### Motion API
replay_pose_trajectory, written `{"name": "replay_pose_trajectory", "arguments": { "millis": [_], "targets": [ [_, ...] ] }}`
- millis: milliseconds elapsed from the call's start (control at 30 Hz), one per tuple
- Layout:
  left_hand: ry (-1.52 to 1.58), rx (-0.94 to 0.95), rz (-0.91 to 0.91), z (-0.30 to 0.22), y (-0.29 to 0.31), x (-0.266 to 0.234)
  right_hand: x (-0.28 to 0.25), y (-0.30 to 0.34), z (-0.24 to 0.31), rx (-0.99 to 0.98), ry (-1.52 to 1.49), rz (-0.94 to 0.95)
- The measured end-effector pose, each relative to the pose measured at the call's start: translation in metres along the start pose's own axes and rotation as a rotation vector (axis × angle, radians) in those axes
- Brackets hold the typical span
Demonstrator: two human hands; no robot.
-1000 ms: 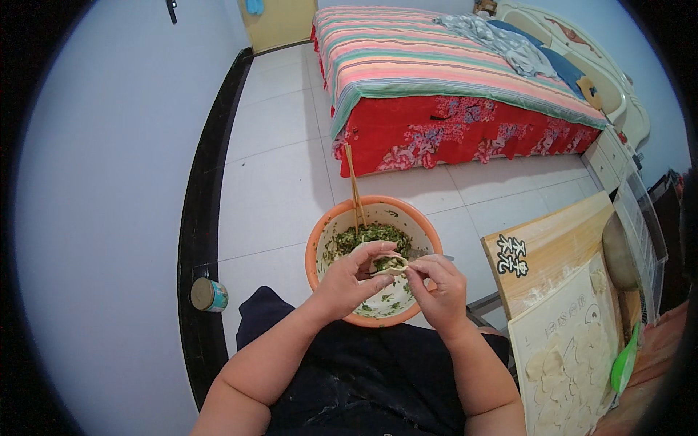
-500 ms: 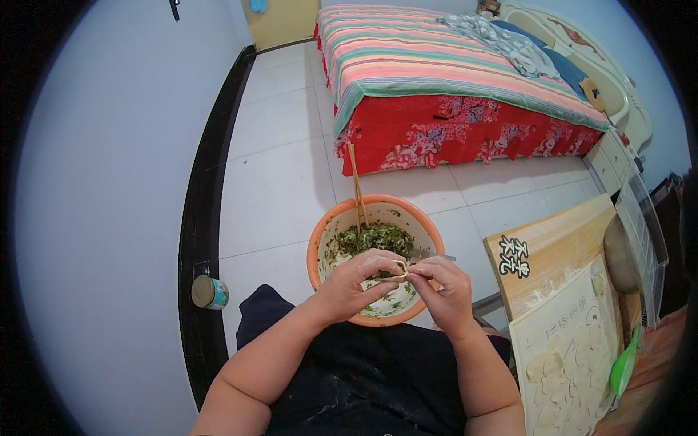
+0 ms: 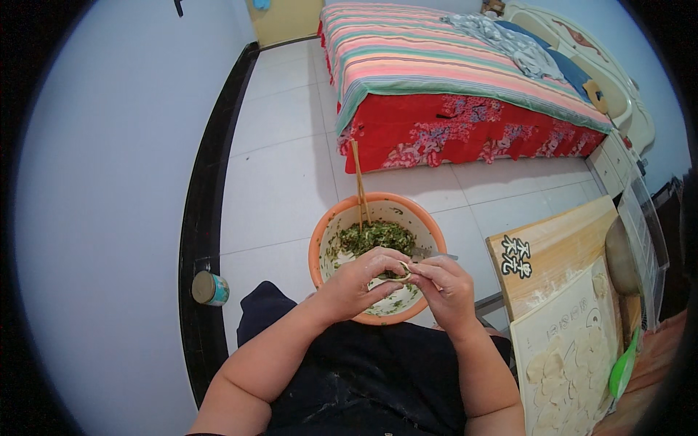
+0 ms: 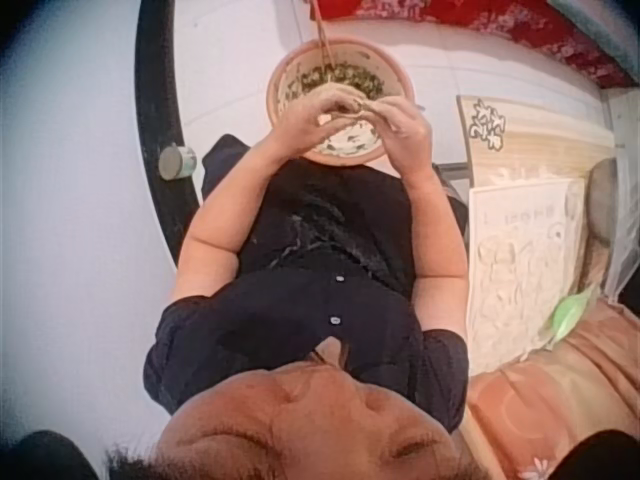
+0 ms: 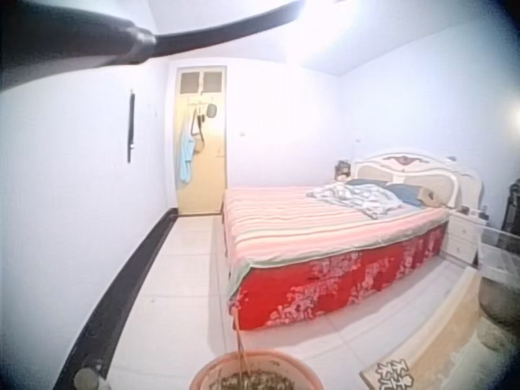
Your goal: The person sits on the floor and prepares dumplings by hand. They pick up a round dough wrapper, scoop a green vegetable filling onto it using a spoon, and fold the wrapper to seal the dumpling before placing it on a wooden board.
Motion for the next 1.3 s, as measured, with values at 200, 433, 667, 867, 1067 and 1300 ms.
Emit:
{"name": "replay_pose_trajectory", "arguments": {
  "millis": [200,433,667,867,1067,1300],
  "targets": [
    [0.097,-0.036,-0.105,-0.001,0.001,-0.005,0.000,0.000,0.002,0.049,0.014,-0.048],
    [-0.059,0.082,-0.077,-0.011,0.000,-0.007,-0.004,0.000,-0.003,0.102,-0.062,-0.078],
    [-0.040,0.065,-0.071,-0.009,0.000,-0.005,-0.009,-0.001,0.001,0.094,-0.071,-0.081],
    [-0.061,0.091,-0.005,-0.010,0.000,0.002,-0.005,-0.002,0.002,0.051,-0.041,0.029],
    [0.151,0.008,-0.068,-0.005,0.001,0.000,-0.003,-0.003,0.012,-0.042,0.046,-0.004],
    [-0.039,0.068,-0.060,-0.010,0.000,-0.002,-0.004,-0.001,0.014,-0.091,0.063,-0.036]
  ]
}}
Point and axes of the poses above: each hand's wrist, its own y-axis away from the middle knuckle, its own x-axis out of the palm, z = x × y, the point moved 8 cm from there along -y, towards the middle knuckle, and after that the axes turned 10 degrees about -y, right-handed, at the moved point
